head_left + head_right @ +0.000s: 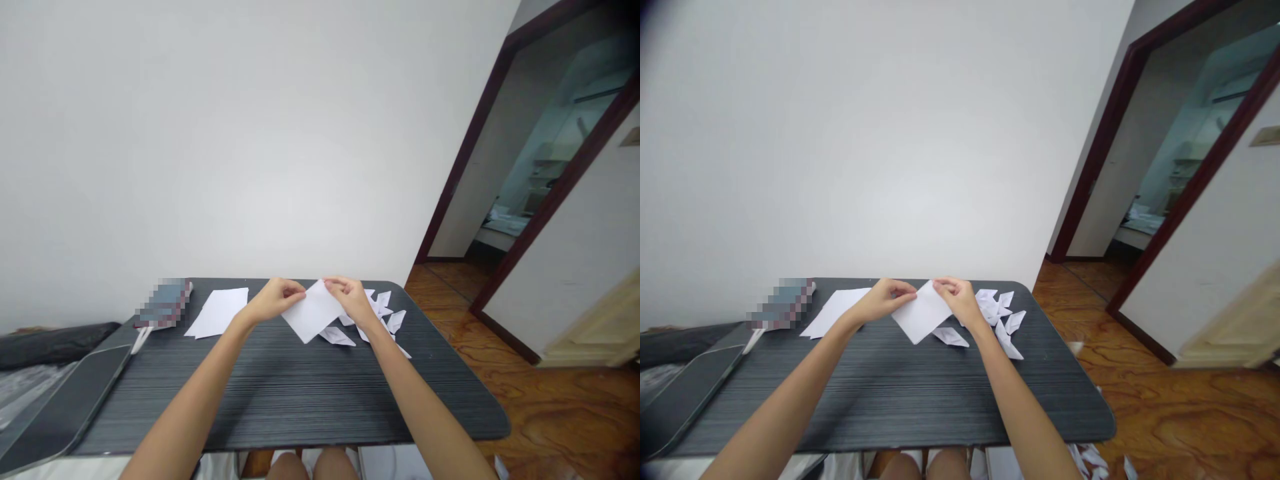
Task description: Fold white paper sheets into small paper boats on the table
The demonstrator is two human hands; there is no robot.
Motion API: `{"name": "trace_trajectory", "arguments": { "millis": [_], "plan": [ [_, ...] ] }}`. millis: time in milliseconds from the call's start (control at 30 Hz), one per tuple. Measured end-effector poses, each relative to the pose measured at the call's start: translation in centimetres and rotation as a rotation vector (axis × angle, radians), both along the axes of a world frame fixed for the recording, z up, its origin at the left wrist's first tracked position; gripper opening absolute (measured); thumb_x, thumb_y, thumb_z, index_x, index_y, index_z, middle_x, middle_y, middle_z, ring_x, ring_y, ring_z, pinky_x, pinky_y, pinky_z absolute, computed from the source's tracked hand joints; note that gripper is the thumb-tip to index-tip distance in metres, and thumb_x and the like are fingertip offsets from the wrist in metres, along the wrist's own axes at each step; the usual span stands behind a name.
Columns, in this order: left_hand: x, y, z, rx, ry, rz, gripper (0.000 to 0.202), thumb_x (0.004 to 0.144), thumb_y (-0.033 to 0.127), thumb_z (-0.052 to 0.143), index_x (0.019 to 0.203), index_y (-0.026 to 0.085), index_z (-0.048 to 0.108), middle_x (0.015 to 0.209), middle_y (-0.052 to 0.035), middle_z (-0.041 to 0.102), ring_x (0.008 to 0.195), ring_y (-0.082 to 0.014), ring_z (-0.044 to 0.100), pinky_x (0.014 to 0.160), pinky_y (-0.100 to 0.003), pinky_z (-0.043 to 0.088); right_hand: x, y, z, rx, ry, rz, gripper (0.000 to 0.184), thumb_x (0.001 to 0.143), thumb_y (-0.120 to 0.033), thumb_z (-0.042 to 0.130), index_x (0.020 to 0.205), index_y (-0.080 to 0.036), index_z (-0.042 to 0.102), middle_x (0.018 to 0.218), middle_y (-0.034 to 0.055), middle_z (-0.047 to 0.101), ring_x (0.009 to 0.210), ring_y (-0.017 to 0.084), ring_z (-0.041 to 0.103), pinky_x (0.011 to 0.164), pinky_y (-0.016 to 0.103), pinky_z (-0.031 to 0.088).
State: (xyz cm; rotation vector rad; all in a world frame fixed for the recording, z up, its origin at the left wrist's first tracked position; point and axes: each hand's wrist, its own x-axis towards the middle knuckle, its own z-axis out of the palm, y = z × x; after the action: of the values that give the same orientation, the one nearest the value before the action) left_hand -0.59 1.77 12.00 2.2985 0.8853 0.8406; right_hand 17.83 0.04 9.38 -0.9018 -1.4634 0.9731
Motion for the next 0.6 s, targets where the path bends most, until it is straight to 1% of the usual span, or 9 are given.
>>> {"name": "trace_trajectory", "arguments": {
  "millis": [33, 67, 133, 167, 233, 300, 433, 533, 600],
  "plan": [
    [0.0, 0.5, -0.9, -0.019, -0.157, 0.094, 0.024, 0.072, 0.031, 0.048, 0.075, 0.015, 0.067, 0.070, -0.0062, 0.066, 0.062, -0.0168, 0.058, 0.054, -0.024, 0.043, -0.1, 0.3, -0.4, -0.043, 0.125, -0.003, 0.040, 0.071, -0.044, 0.053, 0.097, -0.014, 0.059, 0.071, 0.0052, 0.066, 0.060, 0.014, 0.058, 0.053, 0.023, 0.044],
    [0.1, 0.9, -1.7, -0.032, -0.311, 0.188, 0.024, 0.071, 0.031, 0.051, 0.076, 0.014, 0.066, 0.071, -0.0071, 0.067, 0.062, -0.0177, 0.059, 0.052, -0.024, 0.043, -0.2, 0.6, -0.9, -0.080, 0.190, 0.035, 0.044, 0.070, -0.045, 0.053, 0.101, -0.014, 0.057, 0.072, 0.0057, 0.066, 0.062, 0.015, 0.059, 0.056, 0.025, 0.045],
    [0.4, 1.5, -3.4, -0.077, -0.465, 0.298, 0.022, 0.068, 0.031, 0.054, 0.073, 0.013, 0.066, 0.066, -0.0071, 0.066, 0.055, -0.0168, 0.058, 0.044, -0.023, 0.042, -0.4, 1.1, -2.2, -0.151, 0.187, 0.087, 0.042, 0.065, -0.042, 0.061, 0.094, -0.012, 0.060, 0.072, 0.0062, 0.066, 0.061, 0.015, 0.059, 0.056, 0.026, 0.046],
    [0.6, 1.7, -4.1, -0.114, -0.498, 0.308, 0.022, 0.068, 0.031, 0.055, 0.073, 0.012, 0.065, 0.062, -0.0062, 0.065, 0.049, -0.0152, 0.056, 0.041, -0.022, 0.040, -0.6, 1.2, -2.9, -0.184, 0.160, 0.094, 0.039, 0.062, -0.040, 0.064, 0.089, -0.011, 0.062, 0.073, 0.0068, 0.066, 0.061, 0.015, 0.059, 0.056, 0.027, 0.047],
    [1.0, 1.8, -5.2, -0.201, -0.540, 0.297, 0.023, 0.067, 0.033, 0.056, 0.073, 0.012, 0.064, 0.054, -0.0034, 0.062, 0.037, -0.0116, 0.050, 0.034, -0.021, 0.035, -0.8, 1.3, -4.0, -0.208, 0.195, 0.068, 0.036, 0.060, -0.037, 0.065, 0.085, -0.010, 0.063, 0.071, 0.0069, 0.066, 0.058, 0.015, 0.058, 0.054, 0.027, 0.047],
    [1.2, 1.7, -5.8, -0.270, -0.582, 0.263, 0.023, 0.067, 0.034, 0.057, 0.075, 0.012, 0.063, 0.051, -0.0016, 0.060, 0.033, -0.0098, 0.046, 0.032, -0.020, 0.033, -1.0, 1.3, -4.7, -0.220, 0.266, 0.095, 0.034, 0.061, -0.035, 0.065, 0.086, -0.011, 0.063, 0.072, 0.0065, 0.066, 0.055, 0.014, 0.057, 0.049, 0.027, 0.047],
    [0.8, 1.4, -6.0, -0.340, -0.653, 0.171, 0.023, 0.064, 0.032, 0.061, 0.078, 0.013, 0.063, 0.060, -0.0028, 0.062, 0.046, -0.0120, 0.053, 0.043, -0.023, 0.043, -1.1, 0.9, -4.9, -0.247, 0.363, 0.173, 0.024, 0.061, -0.027, 0.064, 0.082, -0.014, 0.065, 0.069, 0.0043, 0.065, 0.050, 0.012, 0.054, 0.040, 0.025, 0.045],
    [0.4, 1.2, -6.1, -0.413, -0.663, 0.073, 0.022, 0.064, 0.032, 0.060, 0.077, 0.014, 0.065, 0.060, -0.0027, 0.062, 0.050, -0.0125, 0.054, 0.049, -0.025, 0.044, -1.0, 0.6, -4.6, -0.259, 0.367, 0.147, 0.013, 0.059, -0.018, 0.062, 0.071, -0.015, 0.067, 0.062, 0.0018, 0.063, 0.048, 0.010, 0.052, 0.038, 0.021, 0.042],
    [0.3, 1.1, -6.1, -0.444, -0.683, 0.033, 0.021, 0.064, 0.031, 0.060, 0.074, 0.013, 0.066, 0.059, -0.0033, 0.062, 0.051, -0.0127, 0.055, 0.050, -0.025, 0.045, -0.9, 0.4, -4.5, -0.249, 0.354, 0.125, 0.010, 0.059, -0.016, 0.060, 0.066, -0.016, 0.067, 0.058, 0.0006, 0.062, 0.045, 0.009, 0.050, 0.036, 0.019, 0.039]
  ]
}}
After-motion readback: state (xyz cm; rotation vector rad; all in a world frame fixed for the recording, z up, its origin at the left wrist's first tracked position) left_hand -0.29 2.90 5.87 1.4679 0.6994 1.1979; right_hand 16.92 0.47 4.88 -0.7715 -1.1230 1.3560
